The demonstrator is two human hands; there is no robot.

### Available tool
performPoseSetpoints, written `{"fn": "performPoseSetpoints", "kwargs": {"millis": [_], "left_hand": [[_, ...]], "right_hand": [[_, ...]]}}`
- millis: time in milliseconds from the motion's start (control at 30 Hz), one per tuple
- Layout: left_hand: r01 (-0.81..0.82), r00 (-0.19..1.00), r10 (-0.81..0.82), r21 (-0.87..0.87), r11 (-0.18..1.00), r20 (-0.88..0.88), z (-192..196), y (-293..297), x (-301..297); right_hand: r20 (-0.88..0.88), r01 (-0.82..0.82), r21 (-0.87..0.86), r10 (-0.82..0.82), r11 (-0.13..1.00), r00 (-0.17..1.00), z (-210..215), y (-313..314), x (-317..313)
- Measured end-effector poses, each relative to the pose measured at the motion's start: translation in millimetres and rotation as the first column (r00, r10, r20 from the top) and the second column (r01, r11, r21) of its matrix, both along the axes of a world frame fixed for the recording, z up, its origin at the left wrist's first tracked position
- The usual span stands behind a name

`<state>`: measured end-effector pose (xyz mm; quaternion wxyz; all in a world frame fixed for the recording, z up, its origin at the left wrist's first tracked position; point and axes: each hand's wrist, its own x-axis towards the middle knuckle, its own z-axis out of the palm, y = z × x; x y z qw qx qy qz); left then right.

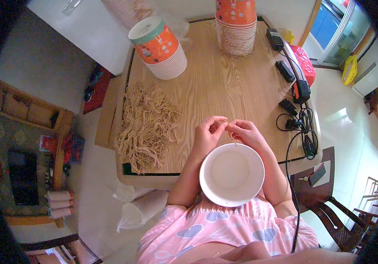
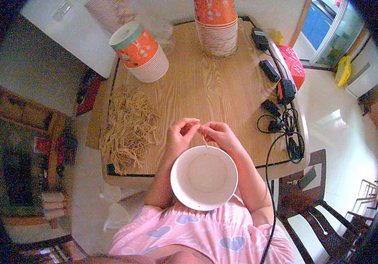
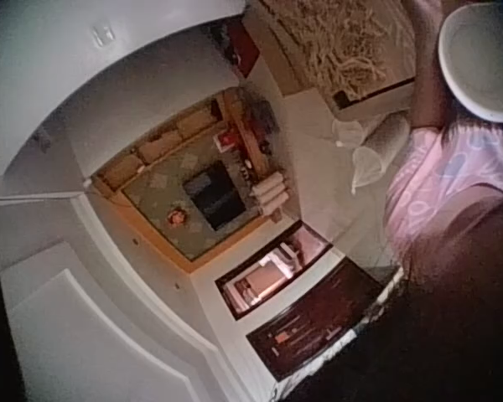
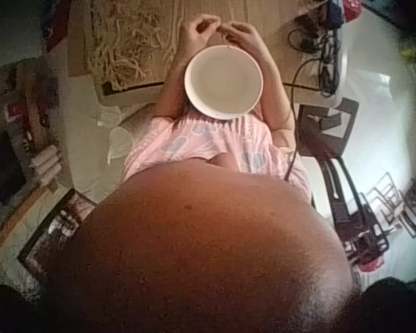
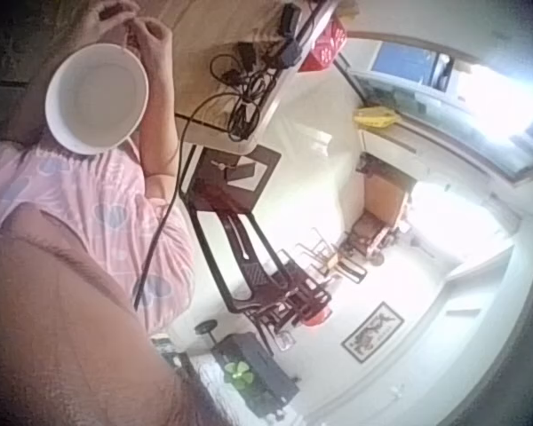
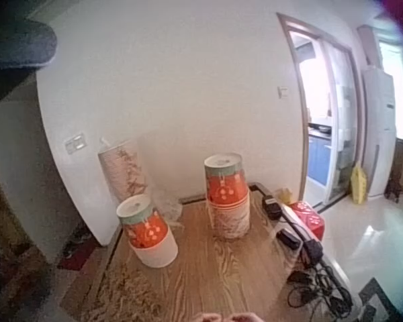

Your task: Preparing decorative paper cups by filling them with shredded raffia and threading a string.

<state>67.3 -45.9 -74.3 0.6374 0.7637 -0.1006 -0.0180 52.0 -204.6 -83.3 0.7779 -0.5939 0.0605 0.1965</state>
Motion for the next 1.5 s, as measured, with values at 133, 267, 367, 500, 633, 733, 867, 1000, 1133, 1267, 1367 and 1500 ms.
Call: {"fn": "performPoseSetpoints", "kwargs": {"millis": [133,267,367,500,633,733,867,1000,1133,1267,1367,1500], "left_hand": [[-0.022,0.998,0.026,0.073,0.997,-0.053,13.4,3.7,-2.1],[-0.019,0.995,0.004,0.153,0.988,0.102,4.5,7.8,0.0],[-0.031,0.994,0.005,0.231,0.972,0.111,8.3,4.9,-1.2],[-0.024,0.994,0.000,0.212,0.977,0.111,8.4,4.5,-2.3],[-0.048,0.982,0.009,0.205,0.978,0.188,11.6,3.3,-2.9],[-0.073,0.967,0.001,0.273,0.959,0.256,11.8,3.0,-2.4],[-0.131,0.921,-0.027,0.376,0.917,0.388,14.1,0.5,-3.7],[-0.311,0.875,0.154,0.289,0.905,0.459,6.4,13.7,5.3],[-0.173,0.959,0.068,0.382,0.908,0.274,6.0,25.3,3.4],[0.162,0.903,-0.260,0.289,0.943,0.342,29.6,20.4,-6.8],[0.308,0.874,-0.338,0.140,0.941,0.348,51.6,12.7,-17.0],[0.347,0.896,-0.324,-0.024,0.938,0.304,64.3,21.1,-25.4]], "right_hand": [[0.015,0.075,0.042,-0.075,0.996,0.997,8.0,0.0,-1.4],[0.012,0.082,0.116,-0.084,0.990,0.996,1.2,-1.5,-1.6],[0.030,0.074,0.119,-0.078,0.990,0.997,-1.6,-3.4,-2.8],[0.066,0.069,0.105,-0.076,0.992,0.995,6.1,-2.7,-5.3],[0.126,0.013,0.021,-0.016,1.000,0.992,8.2,-1.0,-8.1],[0.175,-0.032,-0.066,0.044,0.997,0.984,15.6,-0.3,-12.6],[0.176,-0.049,-0.109,0.068,0.993,0.982,10.4,-6.1,-17.6],[0.094,-0.084,-0.156,0.100,0.984,0.991,27.6,-7.3,-32.2],[0.121,-0.118,-0.076,0.127,0.990,0.985,24.3,-14.6,-40.4],[0.083,-0.095,-0.097,0.103,0.991,0.991,31.1,-11.3,-40.1],[0.232,-0.047,-0.145,0.080,0.988,0.969,46.1,-6.3,-36.5],[0.409,-0.002,-0.148,0.063,0.989,0.910,78.8,2.8,-41.2]]}}
